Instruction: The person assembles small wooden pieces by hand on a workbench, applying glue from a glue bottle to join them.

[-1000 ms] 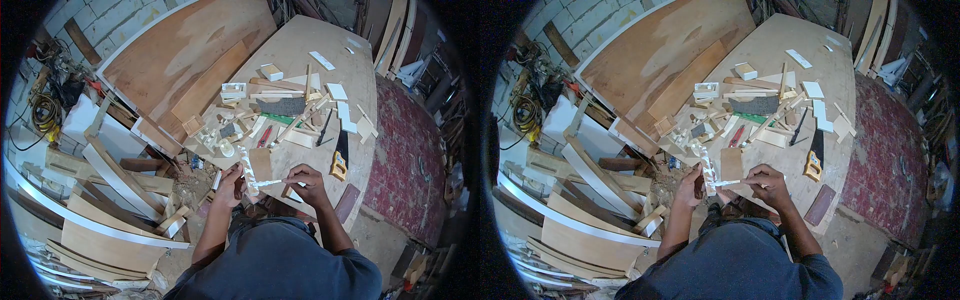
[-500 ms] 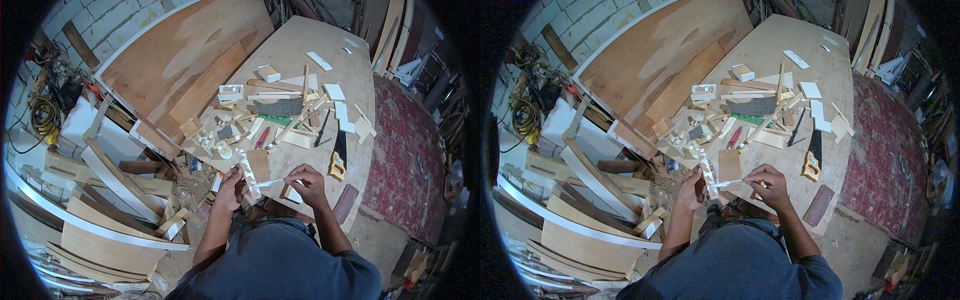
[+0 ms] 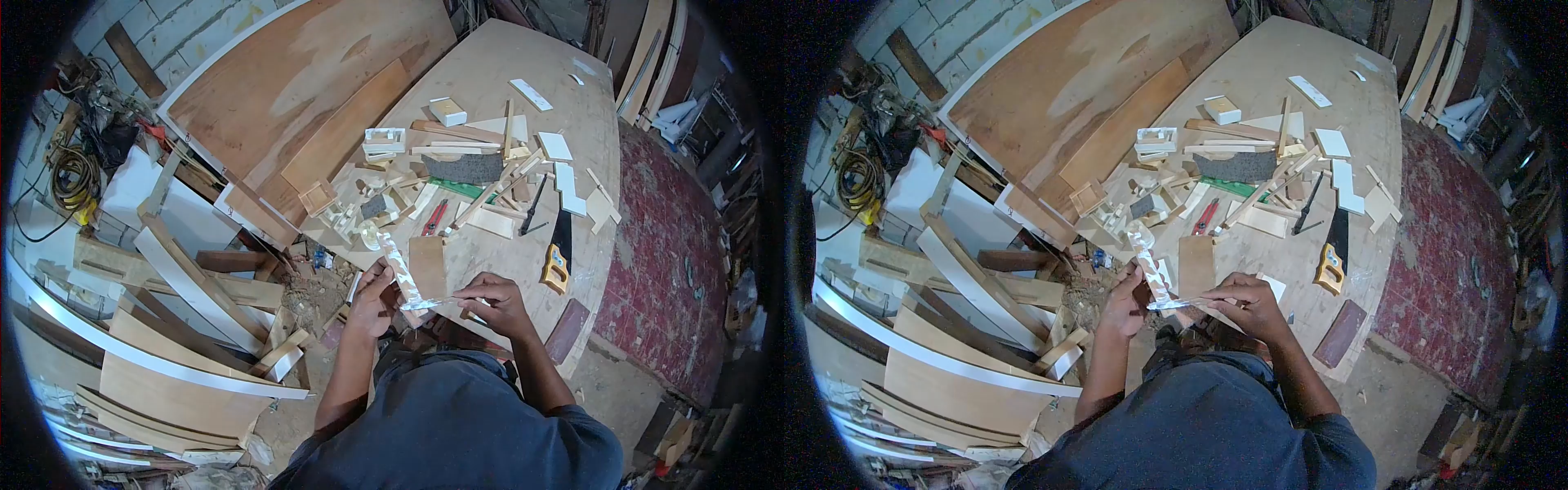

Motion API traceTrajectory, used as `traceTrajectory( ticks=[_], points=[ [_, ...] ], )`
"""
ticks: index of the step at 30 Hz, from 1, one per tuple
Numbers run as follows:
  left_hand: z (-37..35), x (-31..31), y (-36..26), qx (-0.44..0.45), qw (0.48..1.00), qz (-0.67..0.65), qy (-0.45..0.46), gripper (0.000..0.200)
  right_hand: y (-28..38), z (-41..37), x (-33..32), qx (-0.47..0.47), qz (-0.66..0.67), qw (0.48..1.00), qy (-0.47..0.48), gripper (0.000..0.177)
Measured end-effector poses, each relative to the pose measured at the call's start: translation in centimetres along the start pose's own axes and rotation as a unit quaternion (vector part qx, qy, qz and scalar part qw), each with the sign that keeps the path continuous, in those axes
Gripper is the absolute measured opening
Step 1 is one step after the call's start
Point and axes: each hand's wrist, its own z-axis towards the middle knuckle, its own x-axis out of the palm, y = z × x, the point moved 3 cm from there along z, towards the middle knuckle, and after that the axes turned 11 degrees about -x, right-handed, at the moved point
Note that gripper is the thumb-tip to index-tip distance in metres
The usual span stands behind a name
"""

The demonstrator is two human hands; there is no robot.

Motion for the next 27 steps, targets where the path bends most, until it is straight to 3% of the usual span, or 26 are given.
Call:
traceTrajectory(
  ticks=[7,15,18,27],
  points=[
    [-0.7,1.4,-1.0,0.015,0.999,0.014,-0.032,0.026,0.2,0.4,0.7,0.000,0.000,0.999,0.034,0.019],
    [-0.6,1.2,-1.2,0.021,0.997,0.057,0.037,0.030,0.9,0.5,0.8,0.012,-0.001,0.997,0.073,0.021],
    [-0.5,1.6,-1.4,0.025,0.996,0.087,0.006,0.030,1.1,0.3,0.7,0.004,-0.026,0.997,0.077,0.020],
    [0.3,2.1,-1.0,0.034,0.997,0.069,0.030,0.030,0.9,-0.2,0.0,0.018,-0.038,0.993,0.114,0.016]
  ],
)
